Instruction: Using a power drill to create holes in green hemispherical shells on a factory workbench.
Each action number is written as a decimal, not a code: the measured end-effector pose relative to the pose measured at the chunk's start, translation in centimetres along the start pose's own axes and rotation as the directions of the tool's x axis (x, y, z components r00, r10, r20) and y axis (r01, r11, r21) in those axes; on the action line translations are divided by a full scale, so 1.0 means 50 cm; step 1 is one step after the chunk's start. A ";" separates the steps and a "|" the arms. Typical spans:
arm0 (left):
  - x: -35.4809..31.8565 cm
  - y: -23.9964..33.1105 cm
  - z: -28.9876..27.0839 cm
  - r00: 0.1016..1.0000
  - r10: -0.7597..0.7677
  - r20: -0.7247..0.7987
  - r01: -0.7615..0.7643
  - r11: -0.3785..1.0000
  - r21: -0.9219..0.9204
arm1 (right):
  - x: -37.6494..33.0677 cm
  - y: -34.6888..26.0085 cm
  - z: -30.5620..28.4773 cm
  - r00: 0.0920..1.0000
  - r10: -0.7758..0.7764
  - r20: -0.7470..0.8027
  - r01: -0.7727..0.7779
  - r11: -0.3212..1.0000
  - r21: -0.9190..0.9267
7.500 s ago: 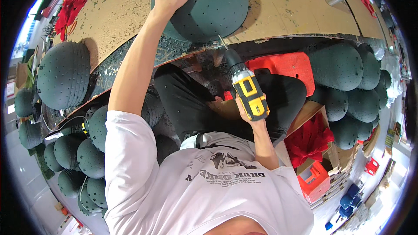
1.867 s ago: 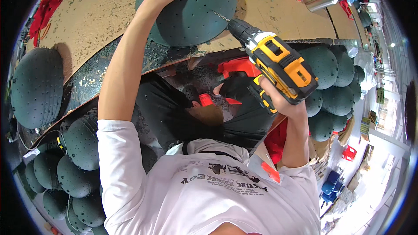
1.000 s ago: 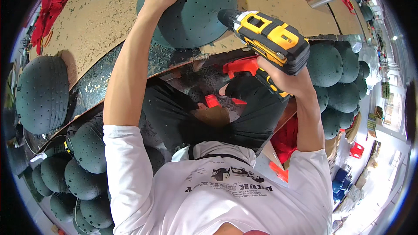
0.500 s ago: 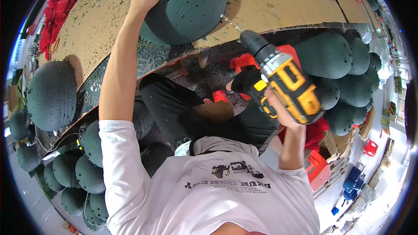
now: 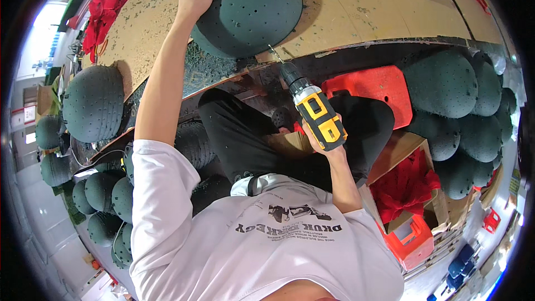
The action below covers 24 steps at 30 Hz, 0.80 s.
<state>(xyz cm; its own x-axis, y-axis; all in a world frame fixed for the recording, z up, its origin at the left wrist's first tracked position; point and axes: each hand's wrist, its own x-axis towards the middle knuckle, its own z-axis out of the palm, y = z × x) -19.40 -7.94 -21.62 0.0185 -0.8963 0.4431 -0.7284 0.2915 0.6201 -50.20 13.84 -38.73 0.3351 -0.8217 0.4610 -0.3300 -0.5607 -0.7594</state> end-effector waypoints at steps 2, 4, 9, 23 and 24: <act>-0.003 0.007 0.000 1.000 -0.031 -0.003 0.031 0.999 0.012 | 0.001 0.005 0.005 0.997 0.081 0.018 -0.082 0.995 0.051; -0.001 0.011 0.002 0.998 -0.063 -0.006 0.063 0.998 0.018 | -0.001 0.010 0.009 0.990 0.138 0.036 -0.141 0.986 0.086; 0.003 -0.001 0.003 1.000 -0.020 -0.016 0.021 1.000 0.024 | -0.004 0.016 0.018 0.992 0.126 0.015 -0.127 0.990 0.061; 0.002 -0.008 0.004 1.000 0.015 -0.025 -0.015 1.000 0.009 | 0.004 0.005 0.013 0.989 0.150 0.015 -0.150 0.985 0.085; 0.002 -0.010 0.004 0.999 0.034 -0.031 -0.034 0.999 0.027 | 0.006 0.005 0.013 0.991 0.130 0.004 -0.130 0.989 0.063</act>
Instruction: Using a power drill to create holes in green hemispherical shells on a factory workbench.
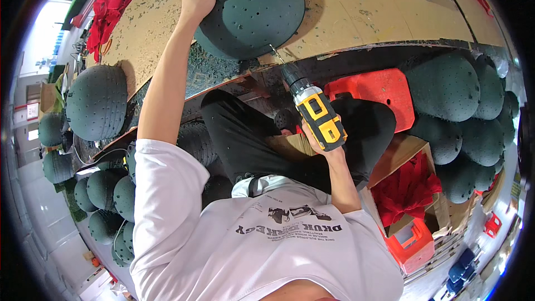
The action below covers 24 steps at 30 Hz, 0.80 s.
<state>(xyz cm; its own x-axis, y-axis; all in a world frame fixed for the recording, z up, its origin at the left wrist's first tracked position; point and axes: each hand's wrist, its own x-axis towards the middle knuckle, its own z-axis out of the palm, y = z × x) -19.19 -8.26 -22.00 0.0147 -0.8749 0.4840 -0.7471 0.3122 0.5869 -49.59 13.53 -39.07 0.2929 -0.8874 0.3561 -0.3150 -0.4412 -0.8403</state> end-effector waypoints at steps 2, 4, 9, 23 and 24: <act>0.002 -0.004 0.000 1.000 0.004 -0.003 -0.004 1.000 0.002 | 0.005 -0.006 -0.003 1.000 -0.015 -0.005 0.015 1.000 -0.003; 0.002 -0.007 0.000 1.000 0.008 -0.006 -0.008 1.000 0.004 | 0.008 -0.004 -0.002 1.000 -0.029 -0.010 0.029 1.000 -0.004; 0.005 -0.007 0.003 0.999 0.003 0.032 -0.003 1.000 -0.019 | 0.010 0.004 -0.002 0.999 -0.033 -0.020 0.033 0.999 0.004; 0.009 0.002 -0.006 0.998 -0.061 0.026 0.062 0.997 -0.038 | 0.035 -0.008 0.011 0.897 0.434 0.088 -0.431 0.812 0.393; 0.010 0.001 -0.006 0.999 -0.042 0.029 0.043 0.998 -0.037 | 0.037 -0.006 0.013 0.819 0.554 0.152 -0.550 0.679 0.486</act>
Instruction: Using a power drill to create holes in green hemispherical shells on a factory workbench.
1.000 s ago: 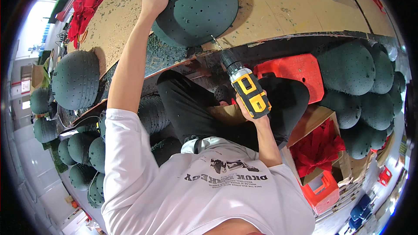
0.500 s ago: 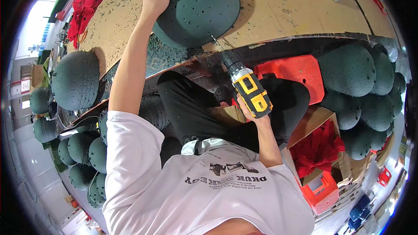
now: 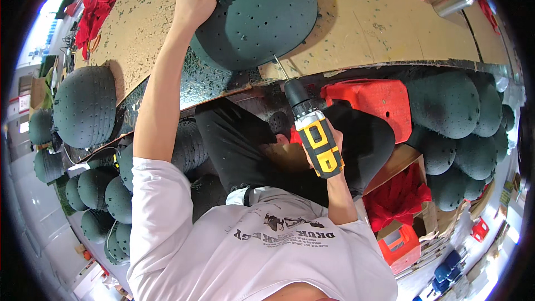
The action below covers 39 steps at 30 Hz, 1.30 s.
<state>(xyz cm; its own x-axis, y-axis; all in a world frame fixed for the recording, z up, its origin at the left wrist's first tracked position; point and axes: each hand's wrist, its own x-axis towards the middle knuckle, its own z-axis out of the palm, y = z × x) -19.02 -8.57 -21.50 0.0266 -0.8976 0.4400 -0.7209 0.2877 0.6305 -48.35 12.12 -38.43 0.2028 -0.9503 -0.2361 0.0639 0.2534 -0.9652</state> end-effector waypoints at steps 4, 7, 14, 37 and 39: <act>-0.006 0.015 0.008 0.996 -0.076 0.044 0.076 0.997 -0.011 | 0.093 -0.001 0.011 0.981 -0.160 0.109 0.188 0.922 -0.339; 0.010 -0.005 0.008 0.999 -0.046 0.023 0.046 0.999 0.017 | 0.118 0.046 0.020 0.978 -0.205 0.034 0.208 0.964 -0.165; 0.003 0.014 -0.001 0.989 -0.143 -0.045 0.140 0.989 -0.051 | 0.120 0.008 0.031 0.859 -0.500 0.107 0.505 0.795 -0.336; 0.046 -0.061 -0.013 0.994 0.108 -0.007 -0.105 0.981 0.165 | -0.126 0.026 -0.040 0.901 -0.430 -0.056 0.378 0.843 -0.383; 0.060 -0.030 -0.039 0.998 0.039 0.055 -0.049 0.980 0.191 | -0.166 0.026 -0.058 0.949 -0.314 -0.035 0.217 0.730 -0.648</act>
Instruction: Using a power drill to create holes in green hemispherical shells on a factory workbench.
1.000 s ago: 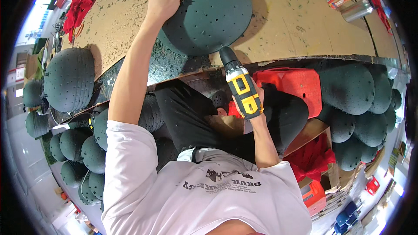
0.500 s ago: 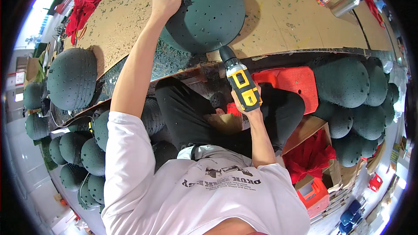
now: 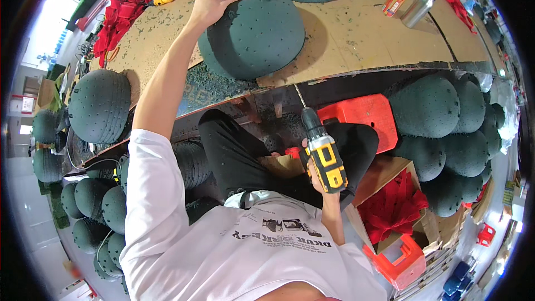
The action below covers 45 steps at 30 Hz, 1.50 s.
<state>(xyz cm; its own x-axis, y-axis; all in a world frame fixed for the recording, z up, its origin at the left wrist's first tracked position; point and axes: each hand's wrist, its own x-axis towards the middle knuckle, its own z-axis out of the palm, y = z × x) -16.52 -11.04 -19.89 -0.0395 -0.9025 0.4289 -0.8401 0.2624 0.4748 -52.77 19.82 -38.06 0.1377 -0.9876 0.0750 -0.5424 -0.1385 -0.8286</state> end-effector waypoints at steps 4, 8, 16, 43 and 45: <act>0.024 0.017 -0.047 0.990 0.112 0.087 -0.111 0.994 -0.013 | -0.059 0.041 0.007 0.919 -0.353 -0.177 0.333 0.934 -0.132; 0.036 0.034 -0.064 0.960 0.242 0.138 -0.251 0.967 0.053 | -0.068 0.047 0.017 0.979 -0.133 -0.153 0.171 0.946 0.276; 0.035 -0.013 -0.063 0.914 0.368 0.172 -0.389 0.915 0.109 | -0.050 -0.002 0.018 0.994 -0.031 -0.105 0.063 0.946 0.319; -0.079 0.015 0.056 0.958 0.260 -0.124 -0.272 0.957 -0.100 | 0.071 0.016 0.064 0.806 -0.592 -0.015 0.573 0.785 -0.237; -0.083 0.049 0.022 0.988 0.148 -0.032 -0.151 0.976 -0.156 | 0.066 0.017 0.065 0.830 -0.558 0.009 0.549 0.813 -0.196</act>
<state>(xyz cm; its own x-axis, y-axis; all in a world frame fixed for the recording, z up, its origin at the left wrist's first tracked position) -19.01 -7.03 -21.36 -0.1462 -0.8424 0.5187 -0.7297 0.4459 0.5184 -50.11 16.68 -40.32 0.4244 -0.7414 0.5198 -0.5273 -0.6691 -0.5238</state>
